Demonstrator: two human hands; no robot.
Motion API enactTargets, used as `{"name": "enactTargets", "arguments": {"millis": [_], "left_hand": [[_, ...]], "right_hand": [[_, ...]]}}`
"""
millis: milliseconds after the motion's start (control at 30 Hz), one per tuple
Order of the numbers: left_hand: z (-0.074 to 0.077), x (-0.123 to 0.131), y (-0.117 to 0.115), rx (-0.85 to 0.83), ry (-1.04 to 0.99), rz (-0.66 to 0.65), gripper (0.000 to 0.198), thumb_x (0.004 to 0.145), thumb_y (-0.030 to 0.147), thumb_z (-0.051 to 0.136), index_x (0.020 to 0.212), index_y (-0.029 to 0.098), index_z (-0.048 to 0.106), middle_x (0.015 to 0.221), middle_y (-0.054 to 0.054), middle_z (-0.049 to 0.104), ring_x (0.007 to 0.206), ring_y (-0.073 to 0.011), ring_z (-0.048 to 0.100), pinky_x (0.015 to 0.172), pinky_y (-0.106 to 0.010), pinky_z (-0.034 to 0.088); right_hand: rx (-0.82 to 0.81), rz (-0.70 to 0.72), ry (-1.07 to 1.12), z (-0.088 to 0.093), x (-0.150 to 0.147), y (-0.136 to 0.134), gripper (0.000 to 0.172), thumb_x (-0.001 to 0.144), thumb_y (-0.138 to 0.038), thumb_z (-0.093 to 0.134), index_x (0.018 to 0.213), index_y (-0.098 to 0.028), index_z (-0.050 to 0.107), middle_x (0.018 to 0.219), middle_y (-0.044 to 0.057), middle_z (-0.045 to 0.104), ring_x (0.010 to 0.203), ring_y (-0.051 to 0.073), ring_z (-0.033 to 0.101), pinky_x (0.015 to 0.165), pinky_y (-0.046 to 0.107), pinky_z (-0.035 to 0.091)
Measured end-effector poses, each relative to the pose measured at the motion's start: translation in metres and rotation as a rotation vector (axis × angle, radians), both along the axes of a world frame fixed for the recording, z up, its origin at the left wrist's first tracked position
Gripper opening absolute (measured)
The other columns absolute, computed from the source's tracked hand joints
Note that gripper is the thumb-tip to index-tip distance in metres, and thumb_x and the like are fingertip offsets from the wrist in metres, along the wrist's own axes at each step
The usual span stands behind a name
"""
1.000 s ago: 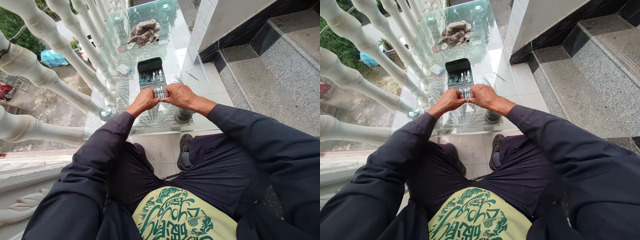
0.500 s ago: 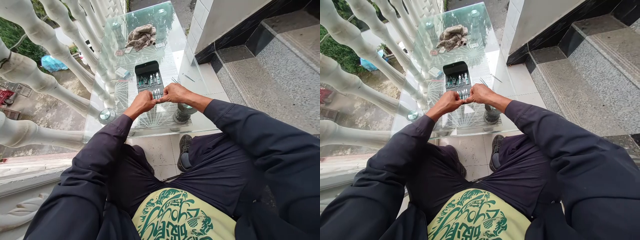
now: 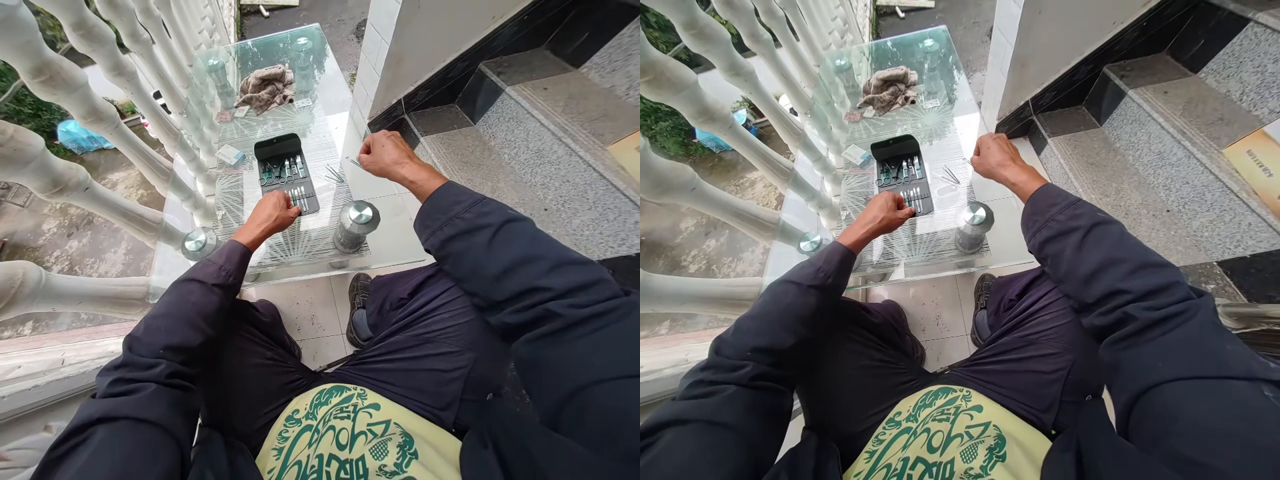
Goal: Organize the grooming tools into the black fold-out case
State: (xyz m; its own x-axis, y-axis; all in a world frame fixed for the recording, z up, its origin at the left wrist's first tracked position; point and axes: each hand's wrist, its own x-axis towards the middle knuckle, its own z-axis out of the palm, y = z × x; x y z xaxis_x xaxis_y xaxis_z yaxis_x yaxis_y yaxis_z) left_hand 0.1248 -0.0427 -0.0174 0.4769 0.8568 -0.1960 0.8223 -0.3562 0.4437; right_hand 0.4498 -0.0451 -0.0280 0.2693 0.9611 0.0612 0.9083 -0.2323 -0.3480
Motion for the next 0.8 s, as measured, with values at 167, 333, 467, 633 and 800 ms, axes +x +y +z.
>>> {"name": "enactTargets", "arguments": {"millis": [167, 333, 467, 633, 800], "left_hand": [[0.002, 0.000, -0.002, 0.011, 0.012, 0.006, 0.063, 0.111, 0.025, 0.081, 0.060, 0.031, 0.045, 0.065, -0.004, 0.055, 0.077, -0.0274, 0.063, 0.077, -0.044, 0.036], [0.002, -0.001, 0.000, 0.010, 0.002, -0.002, 0.063, 0.109, 0.025, 0.083, 0.058, 0.031, 0.046, 0.064, -0.005, 0.055, 0.077, -0.0287, 0.063, 0.078, -0.045, 0.035], [0.001, 0.000, 0.001, 0.010, -0.002, 0.005, 0.061, 0.108, 0.026, 0.084, 0.058, 0.031, 0.049, 0.063, -0.005, 0.056, 0.077, -0.0293, 0.064, 0.079, -0.044, 0.035], [0.003, 0.001, 0.001, 0.015, 0.051, -0.006, 0.061, 0.115, 0.028, 0.081, 0.062, 0.030, 0.050, 0.065, -0.004, 0.055, 0.075, -0.0272, 0.061, 0.078, -0.044, 0.035], [0.000, 0.002, 0.002, 0.028, 0.080, -0.007, 0.058, 0.116, 0.026, 0.080, 0.066, 0.029, 0.052, 0.068, -0.005, 0.058, 0.077, -0.0276, 0.062, 0.078, -0.044, 0.036]], "right_hand": [[0.008, 0.057, 0.020, -0.017, -0.003, 0.005, 0.017, 0.109, -0.030, 0.090, 0.112, -0.014, 0.096, 0.113, 0.024, 0.090, 0.120, 0.047, 0.084, 0.107, 0.058, 0.066], [0.014, 0.073, 0.027, -0.012, 0.009, 0.007, 0.018, 0.111, -0.028, 0.085, 0.118, -0.017, 0.098, 0.122, 0.023, 0.092, 0.125, 0.045, 0.084, 0.111, 0.057, 0.066], [-0.006, -0.057, -0.020, -0.012, 0.026, 0.010, 0.024, 0.112, -0.029, 0.088, 0.122, -0.010, 0.098, 0.124, 0.026, 0.092, 0.130, 0.046, 0.085, 0.115, 0.056, 0.065], [-0.141, -0.055, -0.038, -0.020, 0.017, 0.009, 0.022, 0.106, -0.016, 0.089, 0.124, -0.006, 0.097, 0.126, 0.028, 0.092, 0.131, 0.047, 0.088, 0.116, 0.053, 0.068], [-0.150, 0.012, -0.092, -0.018, -0.002, 0.004, 0.026, 0.112, -0.015, 0.078, 0.128, -0.004, 0.096, 0.133, 0.029, 0.091, 0.135, 0.049, 0.085, 0.119, 0.055, 0.067]]}}
